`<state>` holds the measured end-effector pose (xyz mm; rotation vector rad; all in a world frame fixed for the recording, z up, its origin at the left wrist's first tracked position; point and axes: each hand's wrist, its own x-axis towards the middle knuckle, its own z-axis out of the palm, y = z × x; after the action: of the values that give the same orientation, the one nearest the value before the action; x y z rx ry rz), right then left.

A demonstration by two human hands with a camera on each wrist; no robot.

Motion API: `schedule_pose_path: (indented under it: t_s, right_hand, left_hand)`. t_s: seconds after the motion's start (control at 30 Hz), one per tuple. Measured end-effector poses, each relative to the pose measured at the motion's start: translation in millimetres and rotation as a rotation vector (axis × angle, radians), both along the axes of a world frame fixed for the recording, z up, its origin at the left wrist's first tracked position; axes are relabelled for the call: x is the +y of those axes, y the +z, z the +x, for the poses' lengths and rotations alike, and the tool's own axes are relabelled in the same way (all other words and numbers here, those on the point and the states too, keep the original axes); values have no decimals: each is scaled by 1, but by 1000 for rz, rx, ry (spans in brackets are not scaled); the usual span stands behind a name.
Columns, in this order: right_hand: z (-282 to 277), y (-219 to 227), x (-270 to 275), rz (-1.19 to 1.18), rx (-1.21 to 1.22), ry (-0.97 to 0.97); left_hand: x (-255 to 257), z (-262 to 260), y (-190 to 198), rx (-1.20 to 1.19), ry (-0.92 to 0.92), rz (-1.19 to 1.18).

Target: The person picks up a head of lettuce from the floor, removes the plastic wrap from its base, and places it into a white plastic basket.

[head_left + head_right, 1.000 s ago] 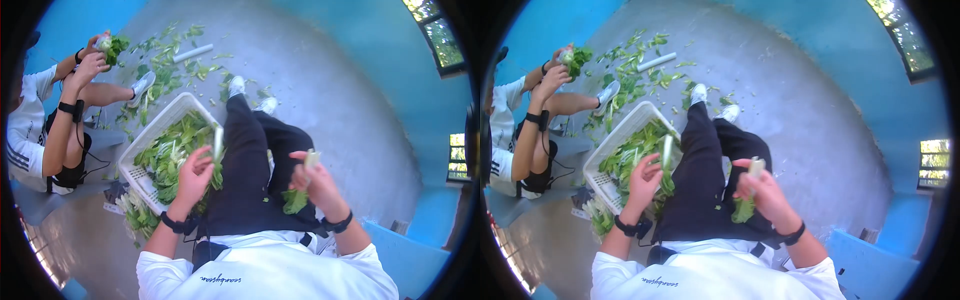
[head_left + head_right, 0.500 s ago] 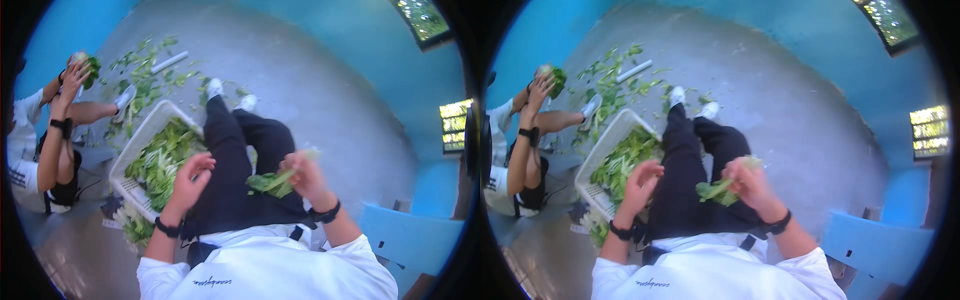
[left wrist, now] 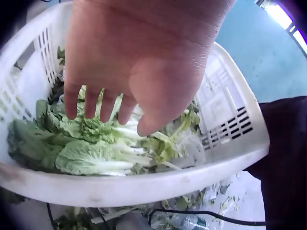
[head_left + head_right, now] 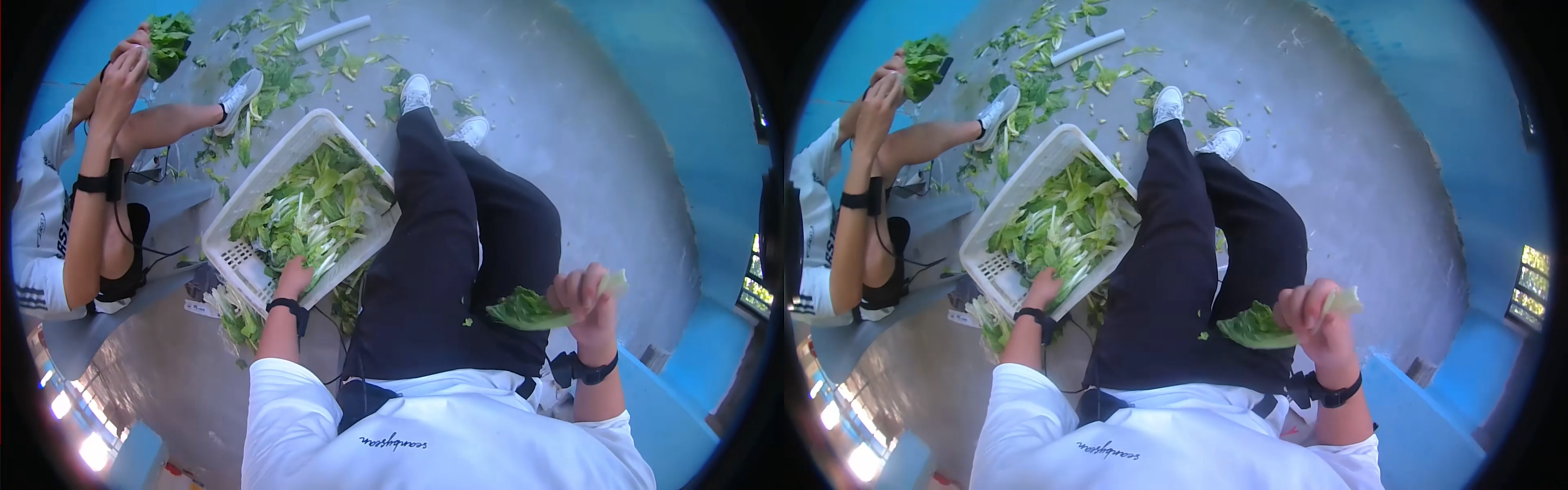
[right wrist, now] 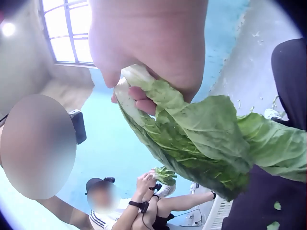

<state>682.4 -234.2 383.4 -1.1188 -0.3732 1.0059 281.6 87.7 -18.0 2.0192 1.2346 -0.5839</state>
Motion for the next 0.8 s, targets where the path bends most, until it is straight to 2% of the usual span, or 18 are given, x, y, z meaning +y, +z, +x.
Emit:
schedule_pose_path:
  t_s: [0.1, 0.17, 0.27, 0.37, 0.5, 0.63, 0.73, 0.8]
  right_hand:
    - [18, -4, 9, 18, 145, -28]
    - [29, -15, 14, 23, 146, -53]
    - [49, -24, 15, -39, 144, -70]
    - [64, -28, 20, -86, 166, -78]
    - [72, -39, 23, -111, 199, -102]
    - [78, -46, 26, -129, 205, -117]
    - [78, -47, 24, -133, 206, -102]
    - [82, -46, 26, -142, 198, -104]
  left_hand:
    - [-5, 37, 6, 95, -107, -103]
    - [-9, 47, -3, 148, -158, -114]
    - [-4, 70, 15, 322, -397, -22]
    - [-6, 60, -18, 144, -436, 14]
    - [5, 82, -32, 144, -361, -28]
    - [15, 96, -46, 444, -654, 118]
    - [13, 107, -36, 521, -634, 75]
    - [-5, 99, -40, 441, -572, -19]
